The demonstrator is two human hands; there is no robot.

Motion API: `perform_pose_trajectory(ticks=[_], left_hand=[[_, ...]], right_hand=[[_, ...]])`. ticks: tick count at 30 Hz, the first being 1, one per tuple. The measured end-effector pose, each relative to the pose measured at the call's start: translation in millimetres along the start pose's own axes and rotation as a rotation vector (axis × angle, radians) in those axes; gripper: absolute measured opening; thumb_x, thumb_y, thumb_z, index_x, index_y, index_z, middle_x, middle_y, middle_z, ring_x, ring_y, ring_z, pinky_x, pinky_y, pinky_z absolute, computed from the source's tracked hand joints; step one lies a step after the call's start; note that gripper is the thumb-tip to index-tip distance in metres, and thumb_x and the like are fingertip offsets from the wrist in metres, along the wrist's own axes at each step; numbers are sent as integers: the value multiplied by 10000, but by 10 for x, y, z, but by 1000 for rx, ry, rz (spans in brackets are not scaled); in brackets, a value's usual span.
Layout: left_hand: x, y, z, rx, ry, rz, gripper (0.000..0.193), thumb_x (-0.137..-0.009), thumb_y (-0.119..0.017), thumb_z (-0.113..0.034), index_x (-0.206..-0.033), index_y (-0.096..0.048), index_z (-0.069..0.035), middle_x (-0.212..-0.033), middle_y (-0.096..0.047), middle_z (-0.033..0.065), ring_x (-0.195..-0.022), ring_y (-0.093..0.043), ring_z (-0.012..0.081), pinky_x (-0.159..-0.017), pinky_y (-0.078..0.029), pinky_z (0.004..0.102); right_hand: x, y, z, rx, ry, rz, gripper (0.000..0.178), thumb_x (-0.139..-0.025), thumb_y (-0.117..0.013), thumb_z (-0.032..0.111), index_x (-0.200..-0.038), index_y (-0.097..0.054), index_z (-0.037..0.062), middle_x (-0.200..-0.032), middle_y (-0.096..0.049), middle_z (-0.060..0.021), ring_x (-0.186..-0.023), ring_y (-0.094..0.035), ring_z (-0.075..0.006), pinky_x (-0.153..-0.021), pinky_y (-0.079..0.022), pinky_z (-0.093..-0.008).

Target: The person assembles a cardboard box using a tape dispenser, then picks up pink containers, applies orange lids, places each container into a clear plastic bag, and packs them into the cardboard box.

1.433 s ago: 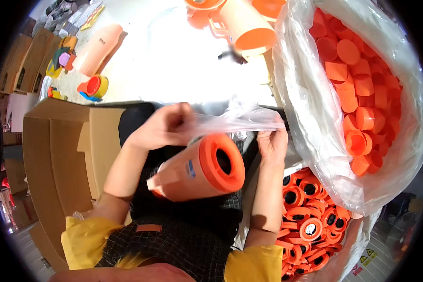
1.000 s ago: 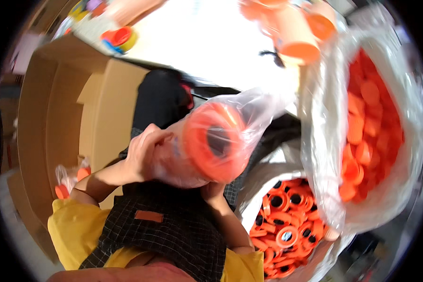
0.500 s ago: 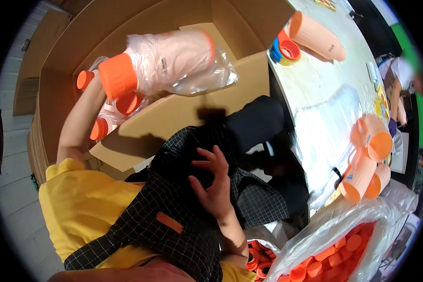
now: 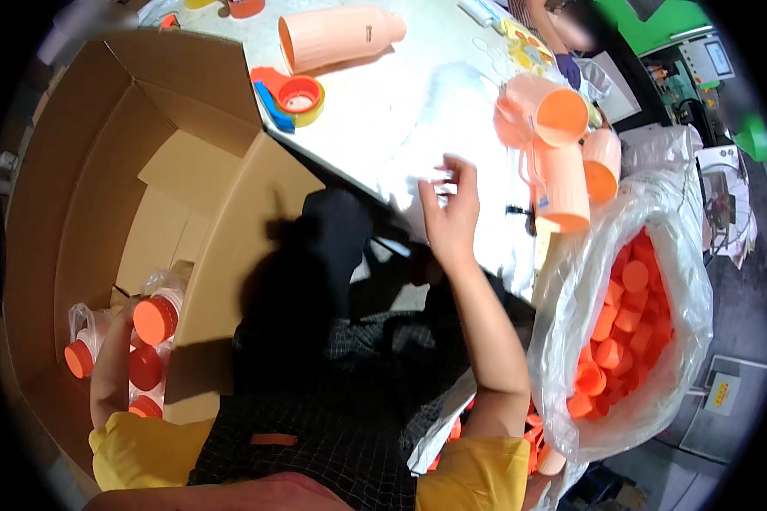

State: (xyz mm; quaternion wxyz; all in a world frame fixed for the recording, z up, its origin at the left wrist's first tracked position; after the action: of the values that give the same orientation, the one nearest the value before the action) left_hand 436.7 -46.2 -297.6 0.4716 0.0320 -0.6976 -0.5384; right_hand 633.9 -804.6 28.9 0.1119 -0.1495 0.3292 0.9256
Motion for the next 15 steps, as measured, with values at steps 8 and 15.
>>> perform_pose_trajectory(ticks=[8, 15], left_hand=[[1710, 1819, -1361, 424, -477, -797, 350, -959, -604, -76, -1300, -558, -12, -1177, -617, 163, -1059, -621, 284, -911, -506, 381], [3268, 2008, -3492, 255, -1371, -748, 291, -845, -620, 18, -1133, -610, -25, -1102, -619, 169, -1053, -583, 357, -899, -475, 423]], right_hand=[[-1738, -1999, 891, 565, 954, -134, 399, -879, -658, 257, -1276, -661, 215, -1412, -535, -102, -1282, -501, -317, -1006, -443, -487], [-2329, -1446, 448, 666, 904, 41, 149, -705, -755, 195, -850, -760, 165, -907, -664, 13, -1020, -617, -268, -706, -551, -352]])
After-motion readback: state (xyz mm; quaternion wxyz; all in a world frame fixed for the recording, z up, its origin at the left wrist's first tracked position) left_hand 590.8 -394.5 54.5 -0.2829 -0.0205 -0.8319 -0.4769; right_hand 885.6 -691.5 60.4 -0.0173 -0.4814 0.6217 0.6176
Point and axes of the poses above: each hand's wrist, its own x-axis away from the middle knuckle, its own y-axis out of the back of the hand, z = x × y, the point moved 8 cm from there along -x, towards the middle knuckle
